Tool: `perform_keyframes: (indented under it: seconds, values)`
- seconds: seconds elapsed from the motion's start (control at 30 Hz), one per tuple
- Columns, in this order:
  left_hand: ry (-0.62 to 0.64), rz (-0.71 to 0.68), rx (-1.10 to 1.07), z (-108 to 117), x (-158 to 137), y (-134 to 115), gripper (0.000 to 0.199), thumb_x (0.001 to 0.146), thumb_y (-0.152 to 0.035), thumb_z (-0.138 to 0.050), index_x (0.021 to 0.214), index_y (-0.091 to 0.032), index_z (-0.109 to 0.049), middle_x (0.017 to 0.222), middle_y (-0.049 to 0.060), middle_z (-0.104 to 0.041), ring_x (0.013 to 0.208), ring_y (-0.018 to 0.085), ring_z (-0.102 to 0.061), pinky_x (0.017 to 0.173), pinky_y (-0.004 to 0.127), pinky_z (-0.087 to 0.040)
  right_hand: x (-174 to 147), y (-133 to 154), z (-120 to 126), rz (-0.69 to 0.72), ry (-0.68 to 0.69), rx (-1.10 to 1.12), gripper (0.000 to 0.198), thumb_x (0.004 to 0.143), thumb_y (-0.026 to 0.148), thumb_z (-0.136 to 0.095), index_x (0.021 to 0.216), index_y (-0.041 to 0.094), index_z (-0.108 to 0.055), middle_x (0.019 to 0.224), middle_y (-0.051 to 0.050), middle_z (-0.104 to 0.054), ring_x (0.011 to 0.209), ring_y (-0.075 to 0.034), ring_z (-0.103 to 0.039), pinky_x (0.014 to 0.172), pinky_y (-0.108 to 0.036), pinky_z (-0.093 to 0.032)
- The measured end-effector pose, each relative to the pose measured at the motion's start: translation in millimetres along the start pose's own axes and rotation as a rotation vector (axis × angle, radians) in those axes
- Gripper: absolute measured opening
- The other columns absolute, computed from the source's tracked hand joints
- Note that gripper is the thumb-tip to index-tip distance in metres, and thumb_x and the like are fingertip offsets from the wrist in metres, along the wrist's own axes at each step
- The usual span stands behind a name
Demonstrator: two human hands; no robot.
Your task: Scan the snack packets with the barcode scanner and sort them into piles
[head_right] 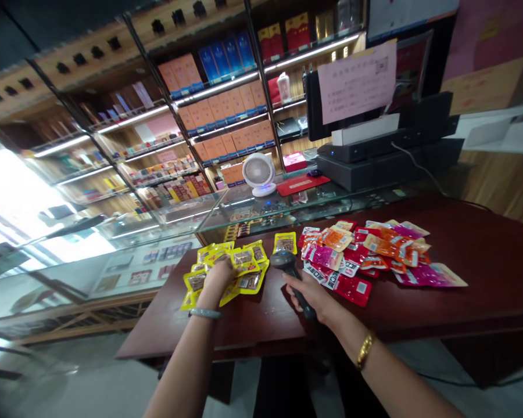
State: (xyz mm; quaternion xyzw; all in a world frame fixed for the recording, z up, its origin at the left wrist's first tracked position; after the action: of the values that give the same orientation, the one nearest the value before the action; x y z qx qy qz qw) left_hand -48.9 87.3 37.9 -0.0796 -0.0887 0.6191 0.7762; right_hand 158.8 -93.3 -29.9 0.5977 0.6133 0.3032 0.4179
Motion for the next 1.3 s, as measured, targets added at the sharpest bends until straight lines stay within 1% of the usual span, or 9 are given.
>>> perform_keyframes:
  seconds: [0.07, 0.17, 0.3, 0.5, 0.73, 0.9, 1.07, 1.13, 1.3]
  values:
    - [-0.019, -0.047, -0.101, -7.3, -2.0, -1.4, 0.017, 0.077, -0.034, -0.062, 0.072, -0.019, -0.058, 0.079, 0.010, -0.070, 0.077, 0.023, -0.067, 0.068, 0.029, -0.044, 1.3, 1.4, -0.2, 0.001, 0.004, -0.003, 0.041, 0.078, 0.051, -0.071, 0.097, 0.022, -0.049, 0.058, 0.010, -0.050, 0.037, -0.004, -0.041, 0.033, -0.014, -0.027]
    - [-0.045, -0.126, -0.449, -21.9, -4.2, -3.4, 0.020, 0.079, -0.032, -0.057, 0.067, -0.021, -0.045, 0.059, -0.003, -0.056, 0.056, 0.013, -0.057, 0.057, 0.022, -0.039, 2.3, 7.2, -0.2, -0.001, -0.001, 0.003, 0.042, 0.077, 0.051, -0.072, 0.097, 0.022, -0.049, 0.057, 0.010, -0.049, 0.036, -0.004, -0.041, 0.032, -0.014, -0.026]
    - [-0.031, -0.245, -0.815, -41.5, -7.3, -11.0, 0.031, 0.076, -0.043, -0.060, 0.067, -0.022, -0.040, 0.054, -0.008, -0.044, 0.046, 0.008, -0.045, 0.049, 0.019, -0.035, 1.3, 22.9, -1.0, 0.037, 0.011, 0.050, 0.043, 0.075, 0.050, -0.074, 0.097, 0.022, -0.050, 0.059, 0.010, -0.051, 0.038, -0.004, -0.041, 0.034, -0.014, -0.029]
    - [0.080, -0.238, -0.930, -57.0, -23.3, -33.3, 0.038, 0.073, -0.053, -0.061, 0.069, -0.022, -0.039, 0.052, -0.008, -0.045, 0.042, 0.008, -0.046, 0.044, 0.020, -0.034, -2.7, 49.5, -6.0, 0.073, 0.034, 0.078, 0.035, 0.077, 0.045, -0.074, 0.090, 0.020, -0.053, 0.059, 0.008, -0.051, 0.039, -0.003, -0.041, 0.035, -0.014, -0.032]
    - [0.081, -0.256, -0.941, -61.5, -30.9, -58.8, 0.036, 0.073, -0.046, -0.064, 0.065, -0.021, -0.039, 0.052, -0.008, -0.046, 0.042, 0.007, -0.047, 0.046, 0.020, -0.036, -9.3, 57.5, -0.3, 0.069, 0.013, 0.104, 0.032, 0.078, 0.042, -0.074, 0.088, 0.019, -0.054, 0.059, 0.007, -0.051, 0.039, -0.003, -0.040, 0.034, -0.013, -0.031]
    - [0.076, -0.219, -0.762, -68.9, -30.4, -83.0, 0.025, 0.078, -0.036, -0.064, 0.068, -0.020, -0.048, 0.053, -0.006, -0.053, 0.048, 0.011, -0.055, 0.053, 0.021, -0.038, -14.0, 42.6, 10.0, 0.053, -0.023, 0.150, 0.037, 0.078, 0.047, -0.074, 0.093, 0.020, -0.054, 0.057, 0.009, -0.048, 0.038, -0.003, -0.041, 0.034, -0.013, -0.030]
    - [0.044, -0.317, -0.413, -51.4, -40.3, -99.3, 0.017, 0.084, -0.036, -0.061, 0.084, -0.021, -0.068, 0.080, 0.004, -0.071, 0.075, 0.018, -0.064, 0.068, 0.026, -0.042, -16.6, 22.4, 12.1, 0.046, -0.019, 0.166, 0.038, 0.078, 0.048, -0.073, 0.095, 0.020, -0.054, 0.058, 0.008, -0.049, 0.039, -0.004, -0.041, 0.033, -0.013, -0.028]
    - [-0.007, -0.300, -0.282, -38.3, -44.3, -90.8, 0.021, 0.087, -0.037, -0.057, 0.093, -0.022, -0.071, 0.092, 0.007, -0.072, 0.086, 0.020, -0.065, 0.075, 0.028, -0.044, -18.6, 18.1, 10.4, 0.036, -0.011, 0.169, 0.037, 0.079, 0.048, -0.073, 0.094, 0.021, -0.053, 0.059, 0.008, -0.048, 0.039, -0.004, -0.040, 0.034, -0.013, -0.028]
    - [-0.226, -0.090, 0.144, -13.1, -51.5, -47.3, 0.038, 0.086, -0.047, -0.055, 0.101, -0.016, -0.070, 0.110, 0.017, -0.066, 0.110, 0.033, -0.057, 0.092, 0.041, -0.042, -26.5, 15.6, 4.4, 0.007, -0.010, 0.167, 0.037, 0.078, 0.049, -0.072, 0.097, 0.021, -0.055, 0.056, 0.009, -0.046, 0.038, -0.004, -0.036, 0.033, -0.014, -0.026]
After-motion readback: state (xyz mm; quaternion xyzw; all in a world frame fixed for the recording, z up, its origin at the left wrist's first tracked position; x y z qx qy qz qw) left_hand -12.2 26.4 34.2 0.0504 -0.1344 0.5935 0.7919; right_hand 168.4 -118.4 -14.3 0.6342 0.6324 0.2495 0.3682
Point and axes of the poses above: each hand's wrist, its own x-axis towards the middle knuckle, its own z-axis out of the back of the hand, y = z × x, the point moved 3 cm from there along x, towards the middle knuckle
